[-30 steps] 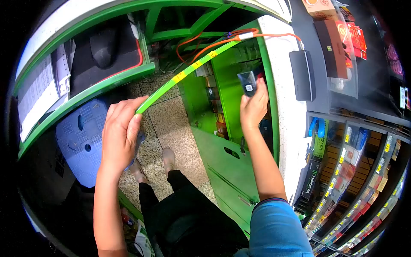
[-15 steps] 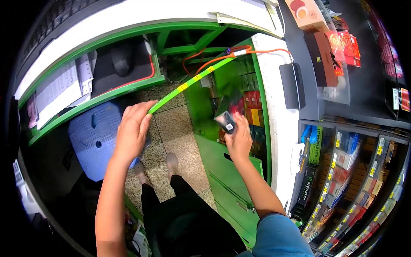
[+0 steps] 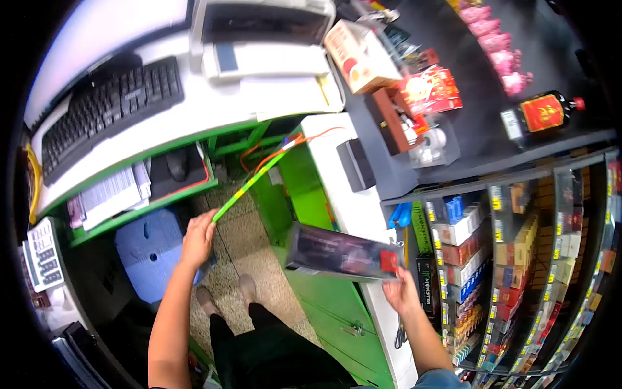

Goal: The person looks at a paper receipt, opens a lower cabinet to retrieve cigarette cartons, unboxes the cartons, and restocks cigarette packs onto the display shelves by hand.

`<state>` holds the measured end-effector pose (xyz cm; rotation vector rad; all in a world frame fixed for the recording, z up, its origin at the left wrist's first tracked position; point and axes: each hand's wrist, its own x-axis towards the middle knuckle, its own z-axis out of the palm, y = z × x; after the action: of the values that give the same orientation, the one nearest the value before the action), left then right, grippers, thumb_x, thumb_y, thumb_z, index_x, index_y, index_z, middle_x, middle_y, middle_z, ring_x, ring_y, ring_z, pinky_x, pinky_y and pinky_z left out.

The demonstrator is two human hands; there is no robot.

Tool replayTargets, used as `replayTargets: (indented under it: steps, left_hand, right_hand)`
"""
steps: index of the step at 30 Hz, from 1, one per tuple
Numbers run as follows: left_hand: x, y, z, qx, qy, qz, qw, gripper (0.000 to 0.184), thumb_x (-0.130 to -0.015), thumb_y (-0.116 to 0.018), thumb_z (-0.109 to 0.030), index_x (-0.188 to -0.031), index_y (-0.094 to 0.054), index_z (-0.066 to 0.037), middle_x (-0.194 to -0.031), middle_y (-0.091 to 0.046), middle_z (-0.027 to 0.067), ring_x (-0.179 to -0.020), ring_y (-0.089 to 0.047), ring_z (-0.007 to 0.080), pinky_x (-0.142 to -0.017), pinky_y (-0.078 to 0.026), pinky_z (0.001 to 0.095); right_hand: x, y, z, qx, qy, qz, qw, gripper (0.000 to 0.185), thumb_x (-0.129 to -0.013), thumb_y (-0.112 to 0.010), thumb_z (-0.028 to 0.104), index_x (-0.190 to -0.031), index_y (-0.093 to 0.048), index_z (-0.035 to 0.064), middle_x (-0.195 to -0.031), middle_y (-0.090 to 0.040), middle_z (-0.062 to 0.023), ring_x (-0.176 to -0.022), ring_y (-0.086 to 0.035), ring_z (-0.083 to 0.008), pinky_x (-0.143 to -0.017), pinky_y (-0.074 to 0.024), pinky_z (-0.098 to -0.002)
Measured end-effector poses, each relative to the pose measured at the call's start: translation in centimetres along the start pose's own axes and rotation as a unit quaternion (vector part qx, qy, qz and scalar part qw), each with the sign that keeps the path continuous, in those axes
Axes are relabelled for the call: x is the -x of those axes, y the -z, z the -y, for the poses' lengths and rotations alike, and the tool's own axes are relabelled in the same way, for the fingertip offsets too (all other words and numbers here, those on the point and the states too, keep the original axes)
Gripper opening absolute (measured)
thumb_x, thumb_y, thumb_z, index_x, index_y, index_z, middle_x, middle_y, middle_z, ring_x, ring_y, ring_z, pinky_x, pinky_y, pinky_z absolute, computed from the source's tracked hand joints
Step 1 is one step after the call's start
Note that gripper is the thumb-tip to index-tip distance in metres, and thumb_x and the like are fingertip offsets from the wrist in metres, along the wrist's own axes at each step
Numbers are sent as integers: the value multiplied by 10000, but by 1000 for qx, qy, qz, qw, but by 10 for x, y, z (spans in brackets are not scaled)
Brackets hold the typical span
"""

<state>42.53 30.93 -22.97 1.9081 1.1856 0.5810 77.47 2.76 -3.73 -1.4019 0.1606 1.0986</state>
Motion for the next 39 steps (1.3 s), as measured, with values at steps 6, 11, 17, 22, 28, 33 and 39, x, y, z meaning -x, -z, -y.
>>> replayTargets:
  steps: [6, 11, 17, 22, 28, 33, 39]
  left_hand:
    - [5, -1, -19, -38, 60, 56, 996, 334, -881, -428, -202, -1211, -459, -162, -1142, -535, 110, -1050, -479, 305, -894, -395, 381]
    - [7, -14, -12, -22, 98, 91, 991, 345, -912, -367, -230, -1247, -425, -177, -1176, -519, 123, -1073, -470, 317, -917, -370, 386]
    - [10, -19, -19, -23, 99, 97, 990, 381, -928, -337, -291, -1278, -394, -152, -1083, -572, 177, -997, -542, 353, -845, -418, 395]
    - [10, -26, -3, 16, 77, 99, 992, 445, -937, -332, -362, -1317, -353, -131, -1167, -525, 169, -1072, -506, 293, -884, -393, 345]
    - [18, -29, -23, 11, 125, 110, 986, 474, -936, -322, -390, -1326, -340, -121, -1198, -502, 162, -1106, -476, 278, -915, -365, 340]
    - [22, -36, -29, -5, 140, 108, 984, 464, -936, -326, -381, -1323, -346, -124, -1196, -503, 171, -1105, -477, 291, -910, -369, 343]
    - [31, -51, -32, -7, 152, 95, 984, 449, -936, -341, -362, -1310, -365, -115, -1150, -530, 183, -1052, -514, 284, -871, -394, 349]
  right_hand:
    - [17, 82, -42, -188, 8, -96, 977, 422, -712, -652, 327, -1013, -506, 71, -900, -558, -131, -812, -570, -247, -661, -528, -313]
    - [0, 97, -92, -266, -5, -68, 962, 428, -714, -672, 344, -989, -446, 106, -984, -490, -186, -912, -511, -288, -811, -455, -369]
    - [-15, 63, -105, -277, 43, -134, 950, 393, -747, -644, 423, -976, -451, 169, -958, -521, -154, -903, -515, -281, -786, -449, -375]
    - [-5, 37, -93, -205, 50, -191, 959, 461, -788, -513, 567, -957, -430, 147, -898, -542, -104, -725, -558, -198, -626, -471, -298]
    - [12, 39, -91, 97, -29, -203, 974, 622, -799, -374, 660, -1073, -400, 103, -733, -555, -31, -540, -545, -105, -464, -413, -236]
    - [18, 36, -97, 2, -2, -141, 990, 634, -834, -418, 581, -1178, -310, 60, -961, -542, -132, -601, -589, -159, -521, -457, -243]
    - [54, 72, -112, -13, 3, -124, 992, 481, -911, -380, 428, -1228, -322, 70, -1064, -502, -99, -800, -579, -183, -648, -508, -321]
